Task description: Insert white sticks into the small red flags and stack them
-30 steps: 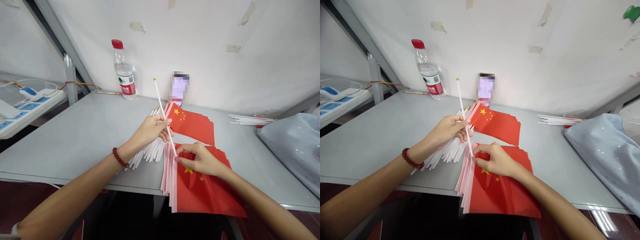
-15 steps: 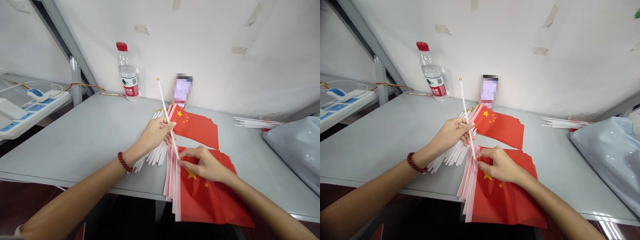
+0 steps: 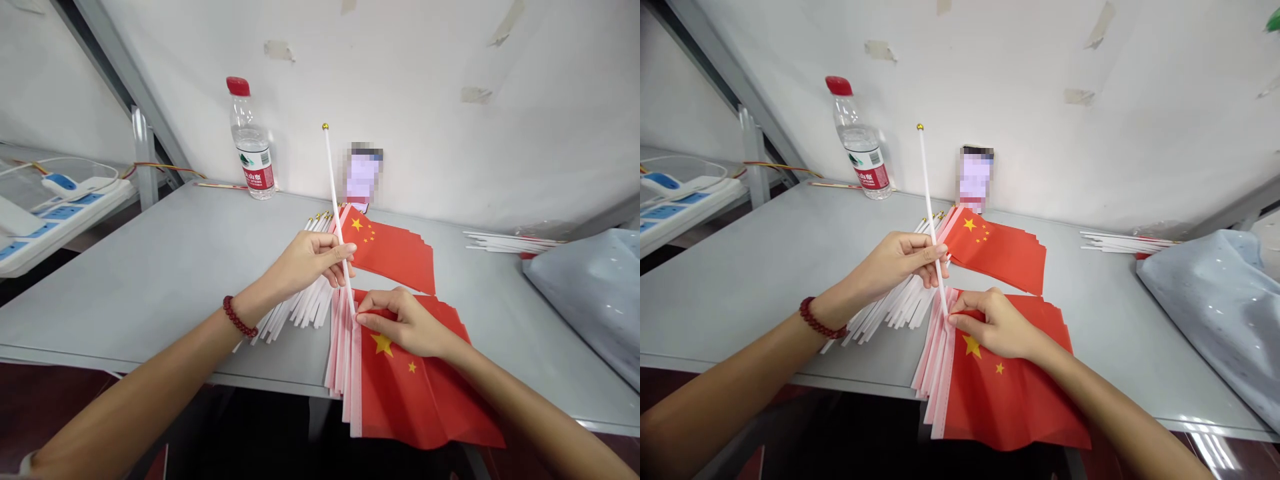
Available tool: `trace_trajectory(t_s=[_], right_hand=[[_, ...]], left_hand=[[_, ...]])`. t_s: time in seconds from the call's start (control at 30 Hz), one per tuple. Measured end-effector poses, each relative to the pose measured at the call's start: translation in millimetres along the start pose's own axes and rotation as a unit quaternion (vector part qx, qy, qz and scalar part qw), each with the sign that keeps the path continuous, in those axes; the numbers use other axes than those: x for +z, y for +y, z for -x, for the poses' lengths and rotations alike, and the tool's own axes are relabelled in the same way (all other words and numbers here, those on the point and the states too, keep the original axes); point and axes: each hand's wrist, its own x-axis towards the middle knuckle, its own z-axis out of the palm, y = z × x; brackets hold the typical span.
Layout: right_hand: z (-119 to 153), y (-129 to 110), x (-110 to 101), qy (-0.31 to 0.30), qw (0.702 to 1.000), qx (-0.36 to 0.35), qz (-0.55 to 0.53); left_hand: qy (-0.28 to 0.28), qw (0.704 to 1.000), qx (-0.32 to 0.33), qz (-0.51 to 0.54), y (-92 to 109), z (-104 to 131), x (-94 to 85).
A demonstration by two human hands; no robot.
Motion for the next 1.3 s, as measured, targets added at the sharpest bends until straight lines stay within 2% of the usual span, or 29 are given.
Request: trace_trajectory(t_s=[0.13,0.23,0.37,0.5,0.6,0.73,0.8,0.87,0.93,1.03,1.1,1.2,1.3], right_hand=[[0,1,0,0.000,0.999,0.023,-0.023],[-1,3,0,0.001,0.999,0.036,-0.032],[-1,3,-1,0.017,0.998,0.037,-0.037],[-2,1,-3,0.066,0.997,-0.033,-0.015],[-3,3,-2,0.089,0.993,-0.083,-0.006],[-3,5,-1,0.106,0.992,-0.067,-0.012],[-3,3,-2,0.097,0.994,-0.044,-0.017],[-2,0,-2,0.070,0.997,-0.030,-0.023],[-1,-3,-2,0.033,0.999,-0.028,-0.031],[0,-3,-3,-0.020,0.998,-0.036,-0.043],[1,-2,-3,-0.045,0.997,-0.034,-0.045],[2,0,-5,-0.061,0.997,-0.021,-0.048],[1,0,-6,-0.055,0.997,-0.025,-0.050]], left_hand=[[-0.071,0.997,-0.026,0.002,1,1,-4.7],[-0.113,0.991,-0.073,0.018,1,1,-8.5],[-0.096,0.987,-0.114,0.061,-1,0,-10.4],[-0.068,0.990,-0.099,0.080,-1,0,-10.0],[-0.085,0.993,-0.068,0.036,1,1,-8.9],[-0.156,0.987,-0.033,-0.036,3,4,-4.2],[-0.165,0.985,-0.035,-0.035,3,4,-1.5],[-0.111,0.993,-0.041,-0.001,2,3,-0.4],[-0.009,0.998,-0.033,0.061,1,0,-2.3],[0.156,0.975,0.011,0.159,2,-6,-11.3],[0.240,0.952,0.046,0.183,3,-8,-19.3],[0.294,0.938,0.099,0.152,4,-9,-28.5],[0.300,0.942,0.117,0.097,2,-10,-28.8]])
